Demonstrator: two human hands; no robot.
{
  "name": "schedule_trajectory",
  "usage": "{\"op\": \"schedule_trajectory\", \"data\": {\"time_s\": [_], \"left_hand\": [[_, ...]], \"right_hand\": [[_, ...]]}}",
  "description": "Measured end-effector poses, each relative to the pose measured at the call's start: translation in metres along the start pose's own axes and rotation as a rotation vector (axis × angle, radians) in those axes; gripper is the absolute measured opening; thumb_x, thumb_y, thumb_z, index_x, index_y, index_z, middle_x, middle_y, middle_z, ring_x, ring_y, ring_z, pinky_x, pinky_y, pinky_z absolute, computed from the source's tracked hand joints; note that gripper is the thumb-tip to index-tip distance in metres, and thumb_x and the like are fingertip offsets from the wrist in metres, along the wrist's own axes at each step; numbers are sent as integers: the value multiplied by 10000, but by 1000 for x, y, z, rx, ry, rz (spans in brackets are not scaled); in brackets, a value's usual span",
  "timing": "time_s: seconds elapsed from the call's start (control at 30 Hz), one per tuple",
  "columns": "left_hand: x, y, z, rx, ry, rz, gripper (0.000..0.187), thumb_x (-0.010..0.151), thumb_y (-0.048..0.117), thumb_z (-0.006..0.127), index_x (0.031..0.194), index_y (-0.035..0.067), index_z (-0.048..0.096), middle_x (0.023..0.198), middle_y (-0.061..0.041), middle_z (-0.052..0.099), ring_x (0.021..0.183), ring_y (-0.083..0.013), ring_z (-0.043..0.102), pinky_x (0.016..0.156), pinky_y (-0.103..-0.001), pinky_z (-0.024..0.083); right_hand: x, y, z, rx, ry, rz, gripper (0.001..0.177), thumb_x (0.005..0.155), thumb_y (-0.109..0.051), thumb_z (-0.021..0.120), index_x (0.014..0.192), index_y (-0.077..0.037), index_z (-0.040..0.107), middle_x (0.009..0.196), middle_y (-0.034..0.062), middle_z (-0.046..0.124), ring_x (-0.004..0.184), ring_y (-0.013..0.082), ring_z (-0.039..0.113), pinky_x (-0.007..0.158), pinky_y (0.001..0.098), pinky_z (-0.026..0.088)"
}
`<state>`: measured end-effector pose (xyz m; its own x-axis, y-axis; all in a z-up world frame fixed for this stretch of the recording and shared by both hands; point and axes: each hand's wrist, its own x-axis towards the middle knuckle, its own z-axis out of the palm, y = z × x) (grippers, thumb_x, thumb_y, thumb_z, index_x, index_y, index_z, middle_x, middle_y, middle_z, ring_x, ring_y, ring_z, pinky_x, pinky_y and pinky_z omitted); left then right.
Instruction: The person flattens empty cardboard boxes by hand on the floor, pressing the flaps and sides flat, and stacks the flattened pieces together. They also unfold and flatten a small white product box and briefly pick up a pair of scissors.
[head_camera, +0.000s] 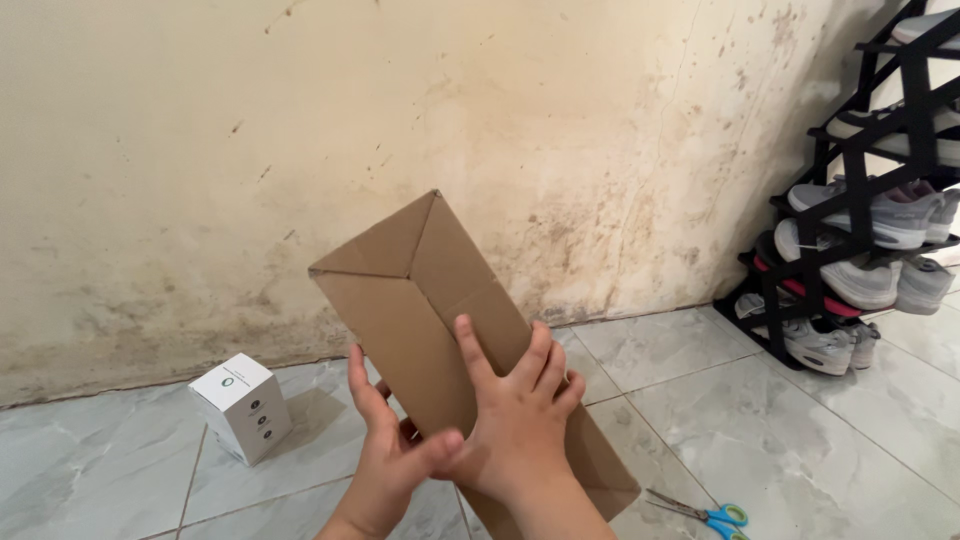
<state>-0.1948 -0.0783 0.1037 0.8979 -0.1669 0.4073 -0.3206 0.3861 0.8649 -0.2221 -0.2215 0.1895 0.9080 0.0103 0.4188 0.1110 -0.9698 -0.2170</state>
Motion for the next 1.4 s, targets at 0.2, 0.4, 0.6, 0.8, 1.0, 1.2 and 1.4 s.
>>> {"op": "schedule_trajectory", "data": {"time_s": [0.2, 0.4, 0.6, 0.8, 1.0, 1.2, 1.4], "left_hand": [[52, 74, -23, 764, 515, 160, 1408, 606, 542, 880, 1638, 119, 19, 1579, -267, 284, 1403, -428, 430, 1070, -518, 474], [95, 107, -31, 1834, -104, -282, 1076, 590, 626, 942, 1515, 356, 465, 1681, -133, 91, 1539, -471, 117, 1160, -632, 273], [68, 57, -42, 1484, -546, -379, 663, 682, 562, 787, 1271, 269, 696, 1158, -64, 750, 1103, -261, 701, 956, -415, 559], [51, -6, -44, 1732, -327, -369, 497, 932, 614, 568, 1168, 190, 673, 1154, -69, 730, 1134, -319, 651, 946, -483, 531], [11, -61, -43, 1893, -202, -344, 576, 910, 654, 522, 1228, 180, 598, 1252, -76, 664, 1151, -371, 593, 911, -568, 494], [26, -53, -64, 1843, -240, -329, 564, 973, 633, 470, 1233, 158, 627, 1226, -106, 685, 1066, -397, 641, 887, -498, 541], [39, -40, -67, 1786, -171, -412, 553, 981, 639, 444, 1178, 169, 658, 1183, -96, 702, 1084, -377, 632, 905, -494, 527]], "right_hand": [[5, 30, -2, 70, 53, -332, 1271, 285, -527, 937, 1479, -491, 501, 1526, 327, 176, 1377, 534, 157, 1036, 657, 124], [14, 33, -7, -143, -395, -614, 1186, 314, -490, 952, 1424, -403, 546, 1622, 328, 147, 1492, 490, 28, 1123, 718, -28], [1, 31, 22, -205, -542, -729, 1144, 382, -457, 930, 1452, -351, 539, 1644, 291, 116, 1551, 461, 10, 1230, 656, -17], [-4, 69, 65, -228, -619, -408, 996, 582, -279, 875, 1464, -546, 498, 1732, 71, -18, 1578, 363, -38, 1128, 764, -18], [-28, 64, 144, 600, -426, 907, 981, 830, -552, 754, 1600, -369, 174, 1697, 211, -18, 1558, 441, 56, 1175, 646, 253], [-46, 23, 171, 1002, -361, 1154, 1317, 726, -472, 836, 1626, -380, -121, 1623, 202, 155, 1448, 398, 361, 1099, 547, 442], [-18, 9, 163, 1007, -237, 1176, 1352, 684, -290, 887, 1614, -330, -93, 1544, 213, 184, 1294, 394, 525, 1043, 471, 523]]}}
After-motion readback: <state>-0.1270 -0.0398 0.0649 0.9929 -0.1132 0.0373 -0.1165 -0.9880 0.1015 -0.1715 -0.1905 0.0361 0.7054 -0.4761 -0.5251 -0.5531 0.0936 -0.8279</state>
